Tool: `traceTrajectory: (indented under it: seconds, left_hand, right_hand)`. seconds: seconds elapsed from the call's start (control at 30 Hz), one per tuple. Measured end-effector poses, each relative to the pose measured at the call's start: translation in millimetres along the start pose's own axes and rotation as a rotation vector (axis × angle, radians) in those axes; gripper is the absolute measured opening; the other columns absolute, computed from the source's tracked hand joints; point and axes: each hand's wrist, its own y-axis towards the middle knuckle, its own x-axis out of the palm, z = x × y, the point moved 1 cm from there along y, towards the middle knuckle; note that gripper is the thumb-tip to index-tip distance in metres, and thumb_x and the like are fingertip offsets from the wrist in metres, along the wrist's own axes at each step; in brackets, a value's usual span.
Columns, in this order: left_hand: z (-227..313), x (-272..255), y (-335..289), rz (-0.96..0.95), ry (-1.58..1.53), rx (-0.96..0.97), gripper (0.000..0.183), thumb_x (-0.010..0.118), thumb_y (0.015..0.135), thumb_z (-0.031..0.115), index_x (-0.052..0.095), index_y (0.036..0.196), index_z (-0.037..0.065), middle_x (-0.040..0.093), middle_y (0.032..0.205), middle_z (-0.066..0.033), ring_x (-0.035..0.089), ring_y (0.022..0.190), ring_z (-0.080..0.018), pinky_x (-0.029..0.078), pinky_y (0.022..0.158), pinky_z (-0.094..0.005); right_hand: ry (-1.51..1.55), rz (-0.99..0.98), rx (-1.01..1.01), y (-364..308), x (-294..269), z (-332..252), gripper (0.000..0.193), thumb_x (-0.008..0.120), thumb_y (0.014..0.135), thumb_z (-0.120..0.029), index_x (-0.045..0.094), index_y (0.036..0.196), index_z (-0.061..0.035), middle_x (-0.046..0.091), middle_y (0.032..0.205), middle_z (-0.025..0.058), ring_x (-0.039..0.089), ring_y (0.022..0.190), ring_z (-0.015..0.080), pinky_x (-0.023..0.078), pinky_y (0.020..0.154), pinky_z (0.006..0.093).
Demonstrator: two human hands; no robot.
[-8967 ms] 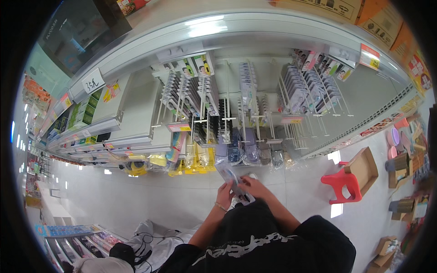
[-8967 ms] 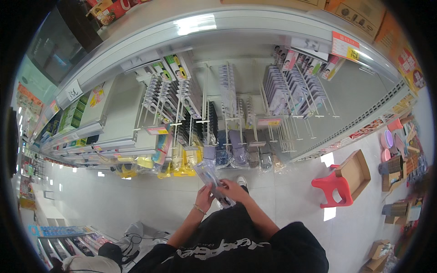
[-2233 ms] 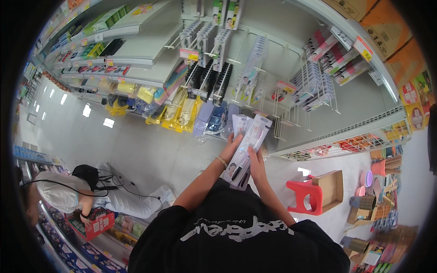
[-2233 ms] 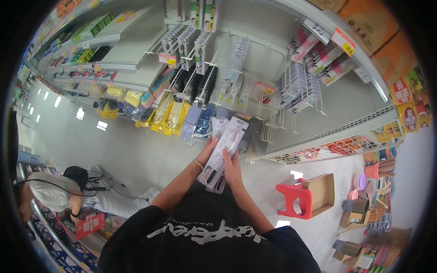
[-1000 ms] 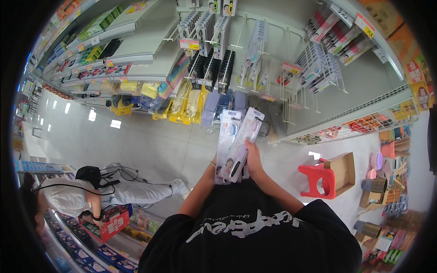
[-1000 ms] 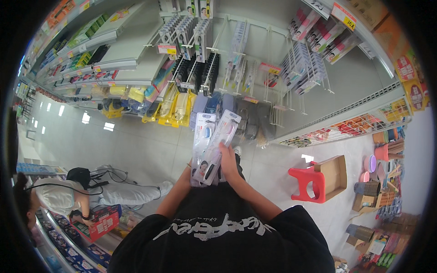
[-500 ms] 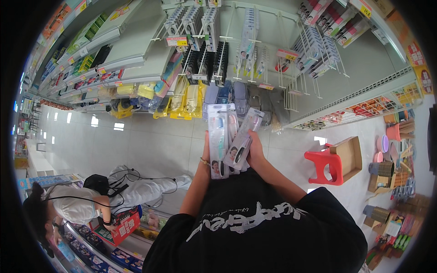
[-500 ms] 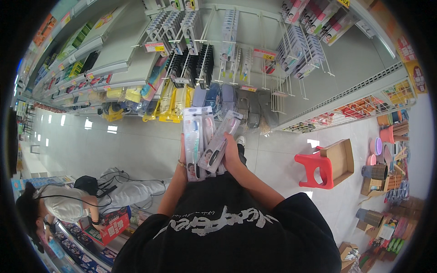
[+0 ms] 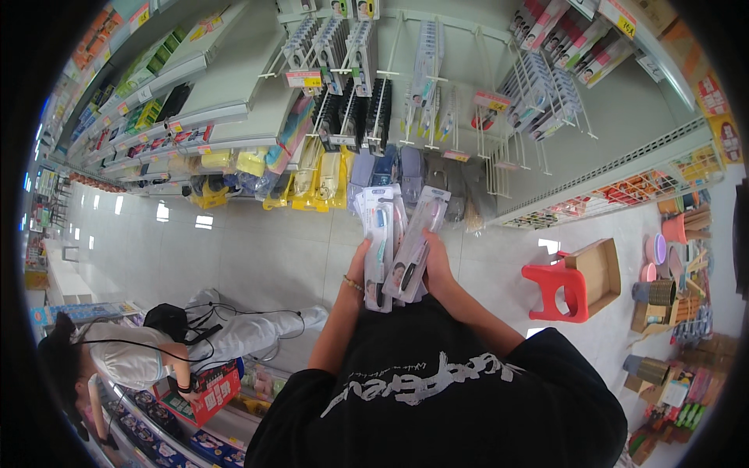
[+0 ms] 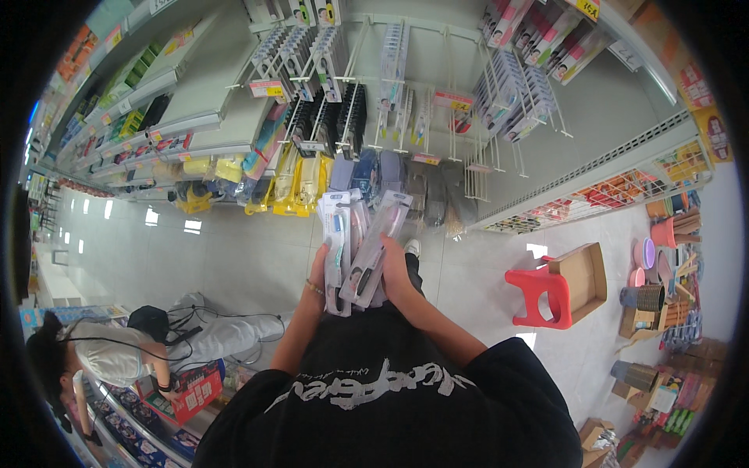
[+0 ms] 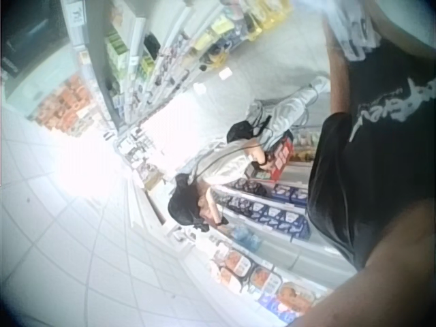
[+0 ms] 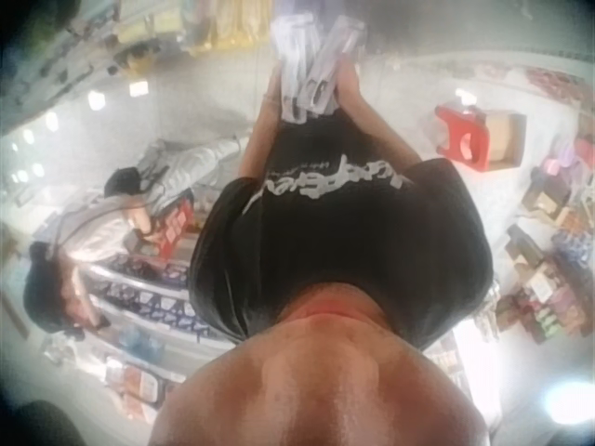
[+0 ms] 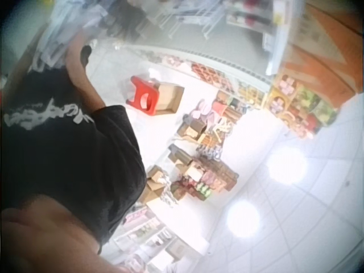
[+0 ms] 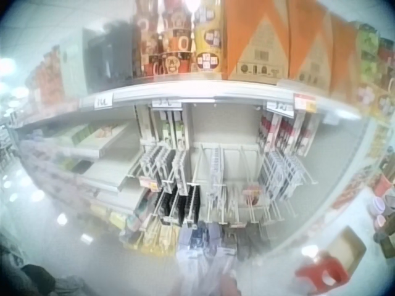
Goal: The person organizes toothbrush packages on a retail shelf by taking a group of them and placing them one by one onto display hooks.
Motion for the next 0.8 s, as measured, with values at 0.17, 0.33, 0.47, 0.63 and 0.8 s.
traceTrajectory:
  seconds: [0.17,0.33,0.47,0.63,0.8]
  left_hand:
    - [-13,-18,16,0.118,-0.195,0.184,0.061,0.044,0.083,0.047,0.04,0.124,0.002,0.052,0.115,-0.0153,0.053,0.102,-0.0282,0.043,0.09,-0.0392]
    - [-7,-7,30,-0.147,-0.343,0.23,0.06,0.033,0.089,0.051,0.032,0.131,0.008,0.044,0.124,-0.0145,0.047,0.11,-0.0259,0.037,0.096,-0.0405]
    - [-8,-2,36,-0.156,-0.402,0.219,0.059,0.032,0.09,0.05,0.032,0.131,0.008,0.042,0.126,-0.0145,0.046,0.111,-0.0253,0.035,0.097,-0.0393]
    - [-7,2,27,-0.176,-0.394,0.143,0.059,0.032,0.089,0.05,0.032,0.131,0.008,0.042,0.126,-0.0144,0.046,0.111,-0.0254,0.035,0.097,-0.0395]
    - [-2,11,30,-0.19,-0.392,0.109,0.059,0.032,0.089,0.05,0.033,0.131,0.008,0.042,0.126,-0.0144,0.046,0.111,-0.0255,0.036,0.096,-0.0397]
  right_hand:
    - [-0.272,-0.021,-0.111,-9,18,-6,0.032,0.049,0.085,-0.027,0.055,0.096,0.0027,0.059,0.085,0.0084,0.056,0.076,0.0161,0.044,0.07,0.0277]
    - [-0.473,-0.067,-0.176,-33,49,-21,0.031,0.049,0.086,-0.023,0.055,0.099,0.0048,0.059,0.082,0.0057,0.055,0.075,0.0132,0.043,0.07,0.0263]
    - [-0.582,-0.146,-0.147,-35,38,-26,0.032,0.048,0.087,-0.02,0.053,0.106,0.0055,0.06,0.089,0.0067,0.055,0.08,0.0122,0.042,0.073,0.0259]
    - [-0.585,-0.188,-0.236,-40,39,-33,0.031,0.049,0.087,-0.019,0.054,0.106,0.0048,0.06,0.092,0.0053,0.054,0.082,0.0108,0.042,0.074,0.0253]
    - [-0.512,-0.099,-0.167,-33,25,-62,0.03,0.051,0.087,-0.02,0.053,0.106,0.0032,0.058,0.094,0.005,0.053,0.082,0.0098,0.042,0.073,0.0243]
